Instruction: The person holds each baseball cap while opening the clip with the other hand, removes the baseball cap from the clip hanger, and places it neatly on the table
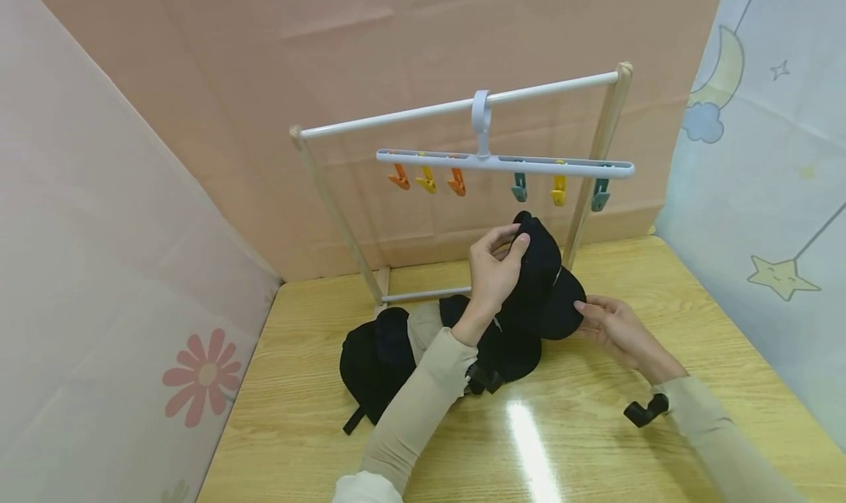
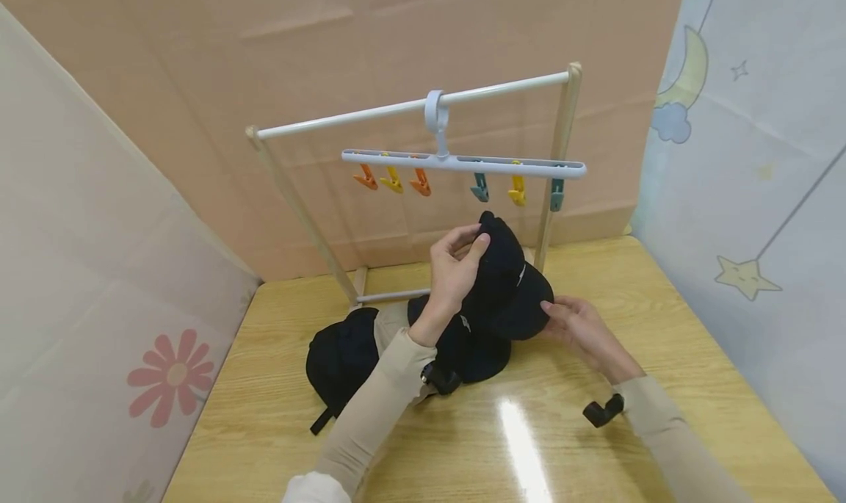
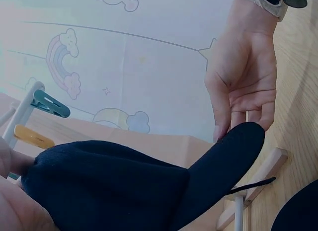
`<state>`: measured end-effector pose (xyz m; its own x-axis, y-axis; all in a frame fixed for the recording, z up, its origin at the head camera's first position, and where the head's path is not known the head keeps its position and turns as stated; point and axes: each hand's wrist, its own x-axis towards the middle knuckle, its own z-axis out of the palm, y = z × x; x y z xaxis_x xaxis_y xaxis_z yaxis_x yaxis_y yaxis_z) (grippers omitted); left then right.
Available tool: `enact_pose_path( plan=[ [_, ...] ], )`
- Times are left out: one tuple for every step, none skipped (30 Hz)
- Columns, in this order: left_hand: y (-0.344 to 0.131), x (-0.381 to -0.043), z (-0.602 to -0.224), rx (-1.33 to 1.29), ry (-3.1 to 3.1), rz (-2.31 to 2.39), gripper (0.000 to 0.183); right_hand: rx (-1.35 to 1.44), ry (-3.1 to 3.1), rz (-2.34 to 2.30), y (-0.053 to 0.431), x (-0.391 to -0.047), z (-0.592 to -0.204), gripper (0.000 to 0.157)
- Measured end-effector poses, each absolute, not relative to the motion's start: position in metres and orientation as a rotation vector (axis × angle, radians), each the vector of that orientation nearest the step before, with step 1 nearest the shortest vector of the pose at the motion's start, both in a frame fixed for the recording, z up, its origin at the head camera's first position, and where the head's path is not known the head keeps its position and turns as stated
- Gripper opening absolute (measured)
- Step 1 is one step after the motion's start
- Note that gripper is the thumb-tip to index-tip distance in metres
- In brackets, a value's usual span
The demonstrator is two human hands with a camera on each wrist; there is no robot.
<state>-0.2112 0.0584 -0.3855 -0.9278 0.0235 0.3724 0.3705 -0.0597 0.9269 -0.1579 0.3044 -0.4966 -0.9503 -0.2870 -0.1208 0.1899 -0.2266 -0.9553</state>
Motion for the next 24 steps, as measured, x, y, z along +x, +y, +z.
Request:
enact_pose_path(
  plan=[
    [0.057, -0.211, -0.385, -0.434, -1.974, -2.080, 0.024, -0.113, 1.729, -2.253, 0.305, -0.158, -0.496, 0.016],
    [0.056, -0.211, -0.385, -0.442, -1.975, -2.079, 0.024, -0.103, 1.728, -2.259, 0.307, -0.158, -0.495, 0.015],
    [0.054, -0.210, -0.385, -0.451, -1.976, -2.079, 0.024, -0.092, 1.729, -2.263, 0.308, -0.159, -0.494, 0.014],
    [0.053, -0.209, -0.384, -0.460, -1.977, -2.082, 0.024, -0.085, 1.741, -2.261, 0.309, -0.159, -0.493, 0.014],
    [0.052, -0.209, -0.384, -0.466, -1.976, -2.085, 0.024, -0.083, 1.746, -2.259, 0.310, -0.159, -0.492, 0.015],
    [0.050, -0.208, -0.383, -0.471, -1.971, -2.089, 0.024, -0.081, 1.761, -2.254, 0.311, -0.159, -0.490, 0.017],
    [0.049, -0.207, -0.382, -0.476, -1.966, -2.097, 0.024, -0.082, 1.786, -2.242, 0.313, -0.159, -0.488, 0.019],
    [0.049, -0.207, -0.382, -0.480, -1.962, -2.103, 0.023, -0.086, 1.803, -2.237, 0.314, -0.159, -0.487, 0.020],
    [0.048, -0.206, -0.381, -0.481, -1.960, -2.109, 0.023, -0.093, 1.814, -2.236, 0.315, -0.160, -0.485, 0.022],
    [0.046, -0.206, -0.381, -0.479, -1.960, -2.112, 0.023, -0.104, 1.817, -2.238, 0.316, -0.161, -0.484, 0.023],
    [0.045, -0.206, -0.382, -0.476, -1.959, -2.115, 0.023, -0.117, 1.815, -2.242, 0.316, -0.162, -0.484, 0.024],
    [0.043, -0.206, -0.382, -0.475, -1.960, -2.115, 0.023, -0.126, 1.812, -2.249, 0.317, -0.164, -0.483, 0.023],
    [0.042, -0.206, -0.382, -0.473, -1.961, -2.115, 0.023, -0.139, 1.803, -2.258, 0.317, -0.165, -0.483, 0.022],
    [0.040, -0.206, -0.382, -0.469, -1.965, -2.114, 0.023, -0.152, 1.788, -2.273, 0.317, -0.167, -0.483, 0.021],
    [0.039, -0.207, -0.382, -0.466, -1.971, -2.114, 0.023, -0.163, 1.771, -2.286, 0.318, -0.168, -0.483, 0.020],
    [0.037, -0.207, -0.382, -0.466, -1.979, -2.114, 0.023, -0.172, 1.755, -2.299, 0.318, -0.170, -0.483, 0.018],
    [0.036, -0.208, -0.382, -0.465, -1.989, -2.114, 0.024, -0.184, 1.739, -2.312, 0.318, -0.171, -0.484, 0.018],
    [0.034, -0.208, -0.382, -0.461, -2.002, -2.113, 0.024, -0.198, 1.727, -2.322, 0.318, -0.173, -0.484, 0.017],
    [0.033, -0.209, -0.382, -0.462, -2.014, -2.115, 0.025, -0.212, 1.711, -2.332, 0.319, -0.174, -0.485, 0.018],
    [0.031, -0.209, -0.382, -0.462, -2.028, -2.120, 0.025, -0.226, 1.696, -2.342, 0.319, -0.175, -0.486, 0.019],
    [0.029, -0.209, -0.381, -0.463, -2.042, -2.128, 0.025, -0.241, 1.682, -2.352, 0.320, -0.177, -0.487, 0.020],
    [0.028, -0.209, -0.381, -0.464, -2.051, -2.141, 0.025, -0.253, 1.672, -2.362, 0.320, -0.178, -0.487, 0.020],
    [0.026, -0.209, -0.381, -0.466, -2.062, -2.159, 0.025, -0.267, 1.670, -2.366, 0.320, -0.179, -0.488, 0.021],
    [0.024, -0.209, -0.381, -0.467, -2.073, -2.181, 0.026, -0.276, 1.665, -2.372, 0.320, -0.180, -0.490, 0.021]
  ],
)
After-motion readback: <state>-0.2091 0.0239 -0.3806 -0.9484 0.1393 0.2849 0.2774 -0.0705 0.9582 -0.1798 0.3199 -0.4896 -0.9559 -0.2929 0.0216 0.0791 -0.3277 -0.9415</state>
